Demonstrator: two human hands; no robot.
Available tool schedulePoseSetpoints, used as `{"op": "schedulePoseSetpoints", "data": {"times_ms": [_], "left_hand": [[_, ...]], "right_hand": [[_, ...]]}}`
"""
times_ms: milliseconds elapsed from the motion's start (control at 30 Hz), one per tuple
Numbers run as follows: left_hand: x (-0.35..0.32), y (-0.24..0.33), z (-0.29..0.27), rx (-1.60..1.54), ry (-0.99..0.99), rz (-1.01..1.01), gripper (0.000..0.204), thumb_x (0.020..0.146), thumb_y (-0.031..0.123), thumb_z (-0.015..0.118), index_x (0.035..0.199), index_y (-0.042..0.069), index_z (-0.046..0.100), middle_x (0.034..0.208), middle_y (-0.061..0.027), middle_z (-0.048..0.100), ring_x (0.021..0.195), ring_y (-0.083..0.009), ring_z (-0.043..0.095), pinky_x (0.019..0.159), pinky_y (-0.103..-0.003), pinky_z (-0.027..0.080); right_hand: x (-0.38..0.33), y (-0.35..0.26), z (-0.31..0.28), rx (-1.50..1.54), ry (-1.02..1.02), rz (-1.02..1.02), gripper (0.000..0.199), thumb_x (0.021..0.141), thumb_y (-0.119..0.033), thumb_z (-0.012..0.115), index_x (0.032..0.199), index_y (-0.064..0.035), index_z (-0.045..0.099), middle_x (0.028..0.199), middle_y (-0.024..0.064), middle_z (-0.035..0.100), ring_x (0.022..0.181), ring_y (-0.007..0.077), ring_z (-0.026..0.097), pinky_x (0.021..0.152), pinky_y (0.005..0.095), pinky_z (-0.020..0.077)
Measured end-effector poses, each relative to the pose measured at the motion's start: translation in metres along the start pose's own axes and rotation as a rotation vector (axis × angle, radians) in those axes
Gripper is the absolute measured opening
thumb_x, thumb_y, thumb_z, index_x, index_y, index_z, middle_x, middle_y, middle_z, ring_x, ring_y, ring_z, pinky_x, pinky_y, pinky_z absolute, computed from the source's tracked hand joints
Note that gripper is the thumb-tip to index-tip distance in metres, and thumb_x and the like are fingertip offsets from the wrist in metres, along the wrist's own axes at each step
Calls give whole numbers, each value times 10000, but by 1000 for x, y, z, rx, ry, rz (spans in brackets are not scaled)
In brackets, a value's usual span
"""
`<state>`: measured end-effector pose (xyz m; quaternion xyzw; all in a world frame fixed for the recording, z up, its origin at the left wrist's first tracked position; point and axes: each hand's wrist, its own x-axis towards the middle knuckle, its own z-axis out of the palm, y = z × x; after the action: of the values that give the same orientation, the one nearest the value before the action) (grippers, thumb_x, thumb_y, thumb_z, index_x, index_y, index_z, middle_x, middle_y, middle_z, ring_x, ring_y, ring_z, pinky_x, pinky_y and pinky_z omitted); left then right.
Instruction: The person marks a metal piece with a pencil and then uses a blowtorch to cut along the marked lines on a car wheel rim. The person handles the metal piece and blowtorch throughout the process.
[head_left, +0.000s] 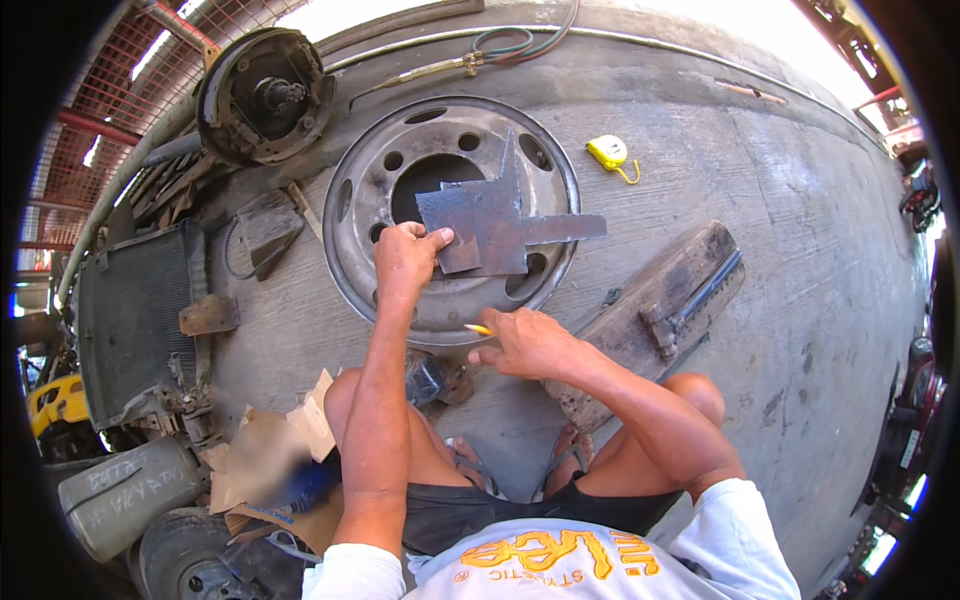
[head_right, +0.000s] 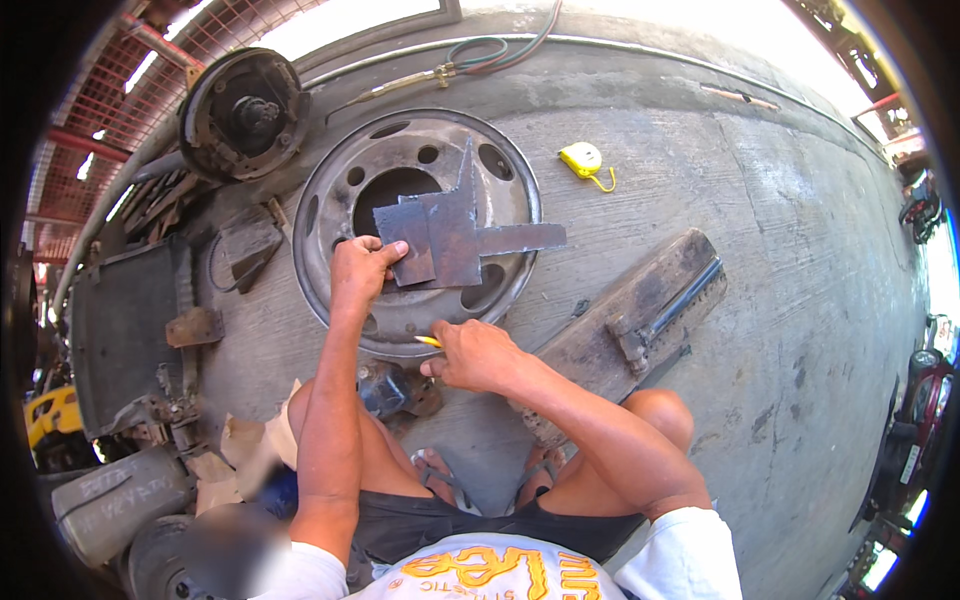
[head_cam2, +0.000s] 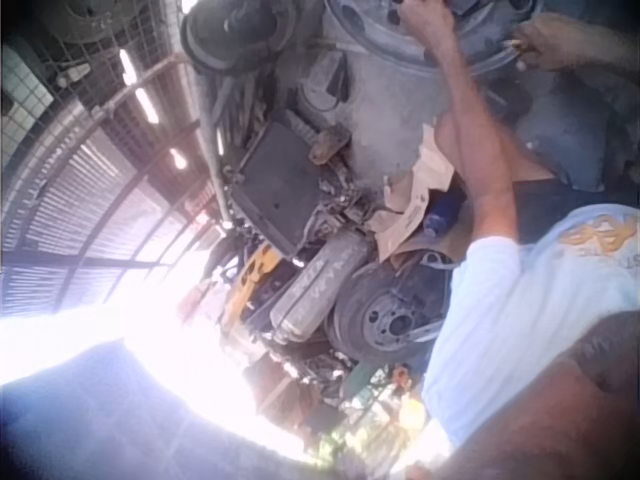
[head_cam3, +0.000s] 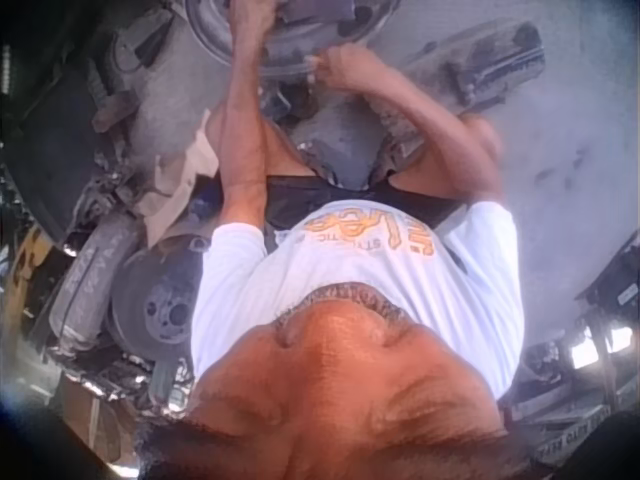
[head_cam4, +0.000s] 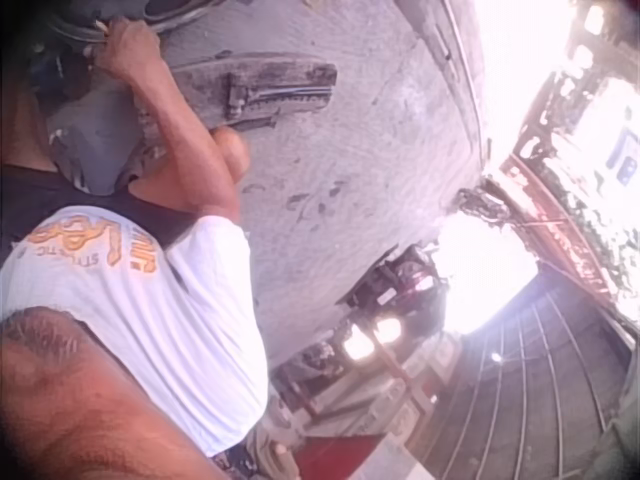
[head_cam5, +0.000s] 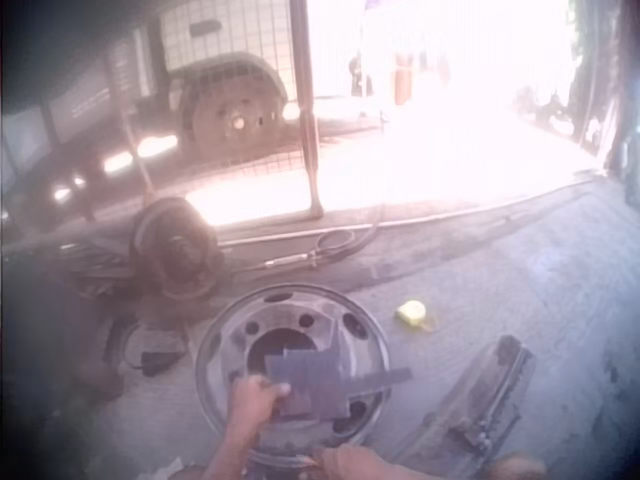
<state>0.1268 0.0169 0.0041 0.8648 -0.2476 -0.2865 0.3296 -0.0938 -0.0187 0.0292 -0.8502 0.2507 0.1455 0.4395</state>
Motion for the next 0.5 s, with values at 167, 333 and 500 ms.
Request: {"op": "schedulePoseSetpoints", "data": {"times_ms": [167,333,500], "left_hand": [[2,-2,0,-4,-5,15,330,869,274,901,863,-35,785,653,-75,708,579,-132,653,585,-327,494],[3,-2,-1,3,-10,9,335,864,287,903,865,-29,789,659,-92,723,586,-147,683,591,-331,511],[4,-2,-2,19,-16,29,330,858,284,900,858,-28,790,659,-95,728,588,-153,694,596,-336,525]], "right_hand": [[0,-8,-24,108,33,29,573,1045,-515,657,1072,56,703,991,323,754,995,510,733,904,560,560],[-7,-7,-73,314,322,43,621,1114,-533,556,1005,53,727,897,221,737,853,342,712,799,466,549],[6,-4,-86,302,657,2,436,1126,-377,603,1123,24,773,864,146,773,716,200,701,690,366,555]]}}
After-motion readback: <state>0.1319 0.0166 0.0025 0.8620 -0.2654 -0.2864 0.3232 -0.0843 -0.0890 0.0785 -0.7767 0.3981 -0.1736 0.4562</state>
